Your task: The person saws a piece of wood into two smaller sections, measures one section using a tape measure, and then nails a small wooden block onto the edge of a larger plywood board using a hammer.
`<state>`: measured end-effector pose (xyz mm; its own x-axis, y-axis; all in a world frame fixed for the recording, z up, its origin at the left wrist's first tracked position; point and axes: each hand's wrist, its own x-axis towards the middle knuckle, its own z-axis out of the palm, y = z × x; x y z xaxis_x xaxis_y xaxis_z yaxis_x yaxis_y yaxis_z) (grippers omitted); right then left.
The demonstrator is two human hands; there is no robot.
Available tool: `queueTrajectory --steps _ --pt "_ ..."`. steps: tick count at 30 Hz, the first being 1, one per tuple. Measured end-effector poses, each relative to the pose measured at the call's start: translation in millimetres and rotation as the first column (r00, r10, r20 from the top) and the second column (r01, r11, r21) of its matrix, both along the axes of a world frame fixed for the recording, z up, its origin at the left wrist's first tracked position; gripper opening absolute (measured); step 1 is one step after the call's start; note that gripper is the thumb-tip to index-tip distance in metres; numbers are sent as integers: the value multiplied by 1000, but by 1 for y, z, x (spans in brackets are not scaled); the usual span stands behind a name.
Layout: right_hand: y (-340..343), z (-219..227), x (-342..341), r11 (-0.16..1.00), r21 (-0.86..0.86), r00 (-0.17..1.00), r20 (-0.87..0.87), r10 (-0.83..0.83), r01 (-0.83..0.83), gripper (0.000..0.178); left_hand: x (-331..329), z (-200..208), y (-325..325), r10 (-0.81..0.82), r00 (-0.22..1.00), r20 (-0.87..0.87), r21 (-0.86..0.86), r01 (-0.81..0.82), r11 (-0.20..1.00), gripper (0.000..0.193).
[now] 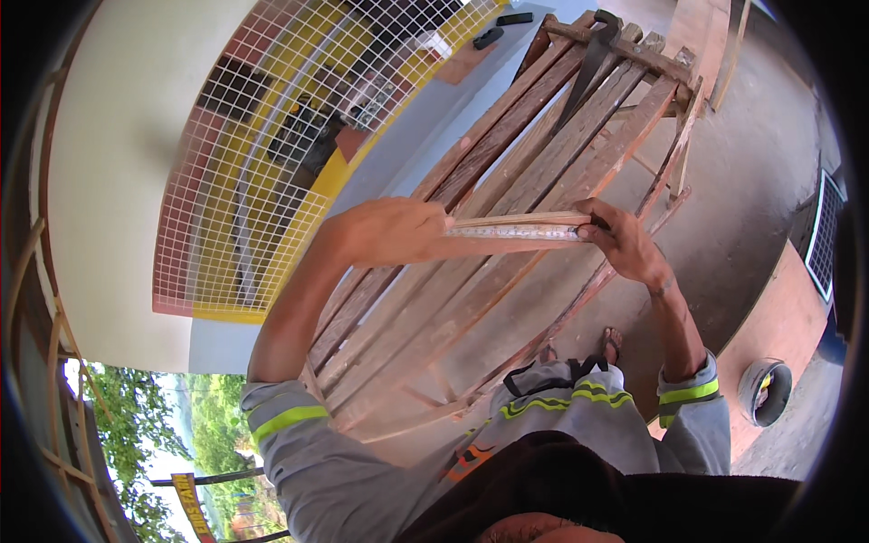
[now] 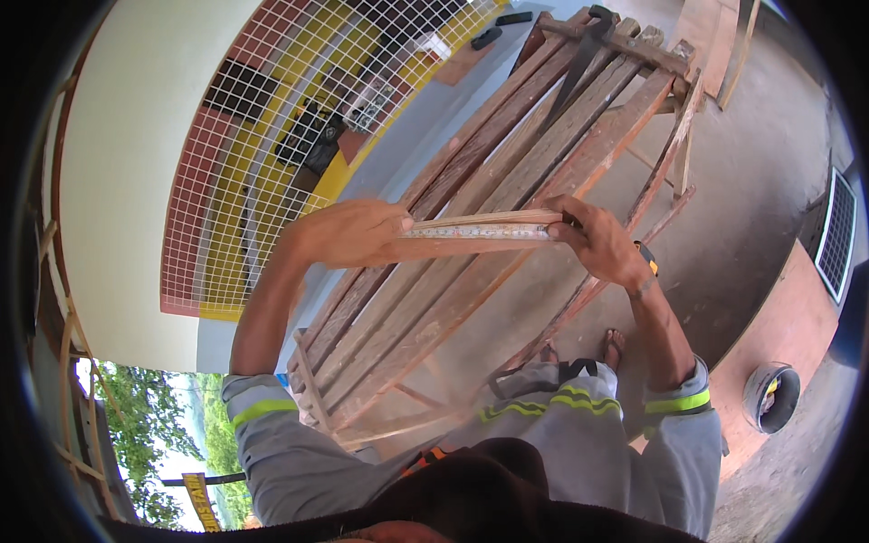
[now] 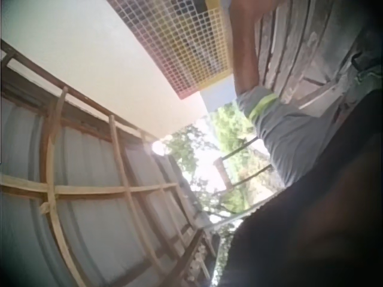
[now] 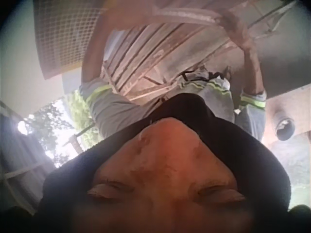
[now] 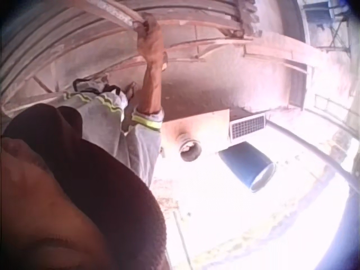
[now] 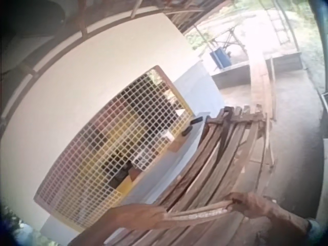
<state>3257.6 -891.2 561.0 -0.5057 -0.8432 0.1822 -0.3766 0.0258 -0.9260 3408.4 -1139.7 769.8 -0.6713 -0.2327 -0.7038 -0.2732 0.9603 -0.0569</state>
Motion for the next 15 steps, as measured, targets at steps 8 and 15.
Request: queueTrajectory --steps 8,15 --pt "4 0 6 999 32 1000 -23 -4 4 31 14 -46 -40 281 888 365 458 -434 776 84" --pt "10 0 0 995 30 994 -61 94 -92 30 18 -52 -36 187 967 175 366 -240 899 91"
